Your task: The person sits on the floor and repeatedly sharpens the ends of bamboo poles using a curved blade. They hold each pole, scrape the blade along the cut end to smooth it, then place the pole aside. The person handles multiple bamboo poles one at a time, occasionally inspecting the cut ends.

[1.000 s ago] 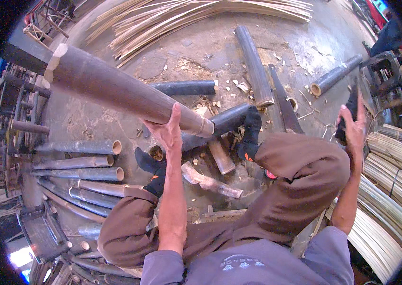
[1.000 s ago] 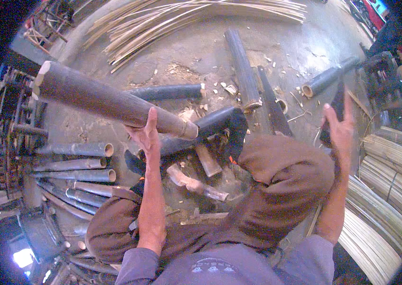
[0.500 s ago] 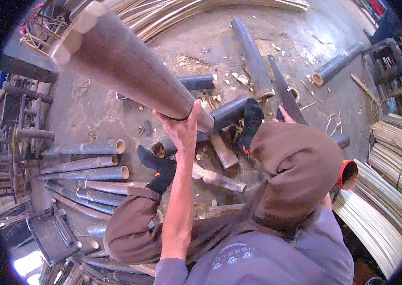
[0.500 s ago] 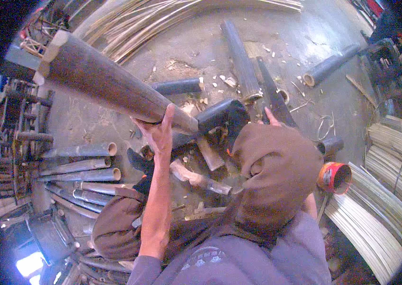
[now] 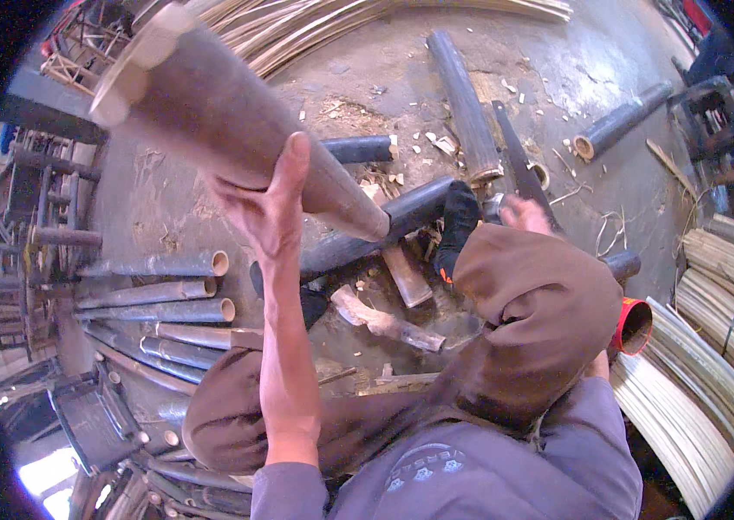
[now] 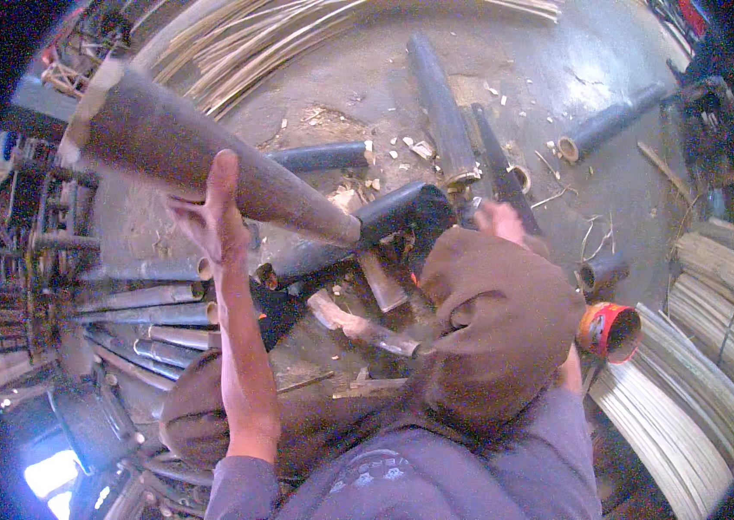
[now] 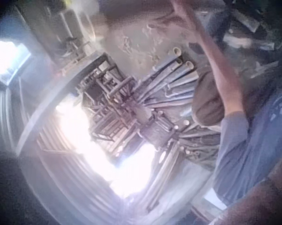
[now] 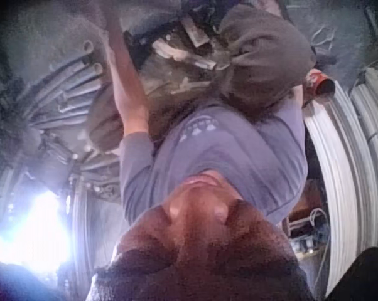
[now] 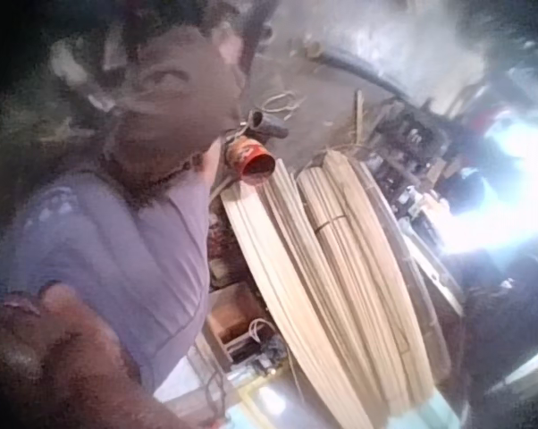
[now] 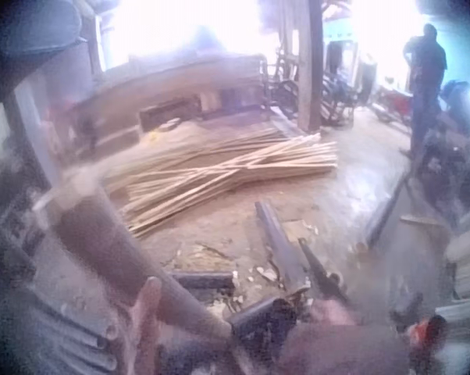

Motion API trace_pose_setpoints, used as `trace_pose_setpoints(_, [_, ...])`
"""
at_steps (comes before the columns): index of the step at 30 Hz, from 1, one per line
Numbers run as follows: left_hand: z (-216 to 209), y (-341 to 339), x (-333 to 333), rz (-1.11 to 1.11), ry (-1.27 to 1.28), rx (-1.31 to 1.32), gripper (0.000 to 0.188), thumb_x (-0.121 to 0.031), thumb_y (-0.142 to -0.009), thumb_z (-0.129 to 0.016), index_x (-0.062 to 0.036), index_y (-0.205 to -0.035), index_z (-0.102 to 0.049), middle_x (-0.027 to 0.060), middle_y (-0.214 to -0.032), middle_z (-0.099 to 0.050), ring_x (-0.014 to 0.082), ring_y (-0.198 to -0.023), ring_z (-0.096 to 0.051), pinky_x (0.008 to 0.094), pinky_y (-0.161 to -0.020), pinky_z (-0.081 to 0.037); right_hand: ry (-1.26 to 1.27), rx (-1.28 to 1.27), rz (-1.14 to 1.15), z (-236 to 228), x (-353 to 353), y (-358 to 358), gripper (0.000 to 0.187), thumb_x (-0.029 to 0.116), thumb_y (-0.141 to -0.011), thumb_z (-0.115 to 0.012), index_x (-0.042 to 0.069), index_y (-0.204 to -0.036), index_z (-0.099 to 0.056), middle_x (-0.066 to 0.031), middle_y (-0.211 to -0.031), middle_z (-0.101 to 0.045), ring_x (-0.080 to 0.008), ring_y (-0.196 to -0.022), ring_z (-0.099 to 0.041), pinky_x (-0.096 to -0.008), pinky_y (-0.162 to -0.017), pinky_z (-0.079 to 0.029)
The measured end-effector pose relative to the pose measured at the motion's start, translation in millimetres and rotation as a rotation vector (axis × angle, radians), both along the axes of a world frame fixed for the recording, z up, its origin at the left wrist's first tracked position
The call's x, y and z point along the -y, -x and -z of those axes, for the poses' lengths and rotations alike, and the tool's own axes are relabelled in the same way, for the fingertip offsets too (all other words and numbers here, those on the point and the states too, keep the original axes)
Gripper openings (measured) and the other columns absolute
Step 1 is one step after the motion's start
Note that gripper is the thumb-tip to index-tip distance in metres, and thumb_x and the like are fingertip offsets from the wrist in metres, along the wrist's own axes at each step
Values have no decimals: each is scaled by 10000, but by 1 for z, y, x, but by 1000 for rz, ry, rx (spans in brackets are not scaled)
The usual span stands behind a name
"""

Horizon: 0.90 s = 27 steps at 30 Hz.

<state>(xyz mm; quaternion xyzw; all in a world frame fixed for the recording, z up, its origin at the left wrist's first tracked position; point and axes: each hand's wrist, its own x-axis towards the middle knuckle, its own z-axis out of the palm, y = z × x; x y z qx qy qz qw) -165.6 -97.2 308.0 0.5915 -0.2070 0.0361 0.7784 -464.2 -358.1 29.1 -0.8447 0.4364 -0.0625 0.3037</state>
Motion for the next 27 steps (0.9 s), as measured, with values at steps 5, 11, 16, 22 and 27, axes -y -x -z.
trace_pose_setpoints(5, [-4,-16,-17,118,-74,76,860,-258,-631,-885,4,-1289,-397,140,-1120,-574,231,-984,-584,370,-898,-465,141,326,-51,-256,36,-43,378,308,-974,-534,103,-1289,-573,-52,-961,-645,-133,-857,-575,-303,-798,-483])
trace_pose_setpoints(11, [-13,-37,-20,207,-25,171,872,-341,-584,-884,15,-1239,-431,158,-1068,-608,253,-968,-606,383,-855,-493,-313,103,-513,-329,-114,-101,408,308,-951,-564,117,-1312,-553,-78,-937,-660,-166,-855,-615,-330,-788,-511])
trace_pose_setpoints(16, [-32,-32,-7,314,-63,206,827,-346,-577,-867,28,-1196,-467,198,-1008,-645,277,-923,-644,401,-812,-517,-132,-532,-817,-76,-241,-78,764,534,-909,-531,189,-1505,-199,-283,-1209,-573,-437,-1086,-591,-503,-928,-474])
trace_pose_setpoints(22, [-36,-31,-37,328,-43,160,862,-438,-562,-868,16,-1199,-508,178,-1076,-642,280,-981,-631,385,-858,-504,-123,-569,-844,0,-324,-49,871,523,-902,-537,220,-1528,-13,-361,-1210,-525,-530,-1008,-583,-580,-876,-472])
trace_pose_setpoints(27, [-34,-36,-34,362,29,159,855,-429,-572,-868,16,-1205,-503,178,-1059,-646,283,-970,-635,383,-862,-507,-360,-535,-787,-54,-304,-37,762,383,-924,-561,109,-1505,-151,-313,-1202,-550,-465,-1005,-599,-507,-849,-482])
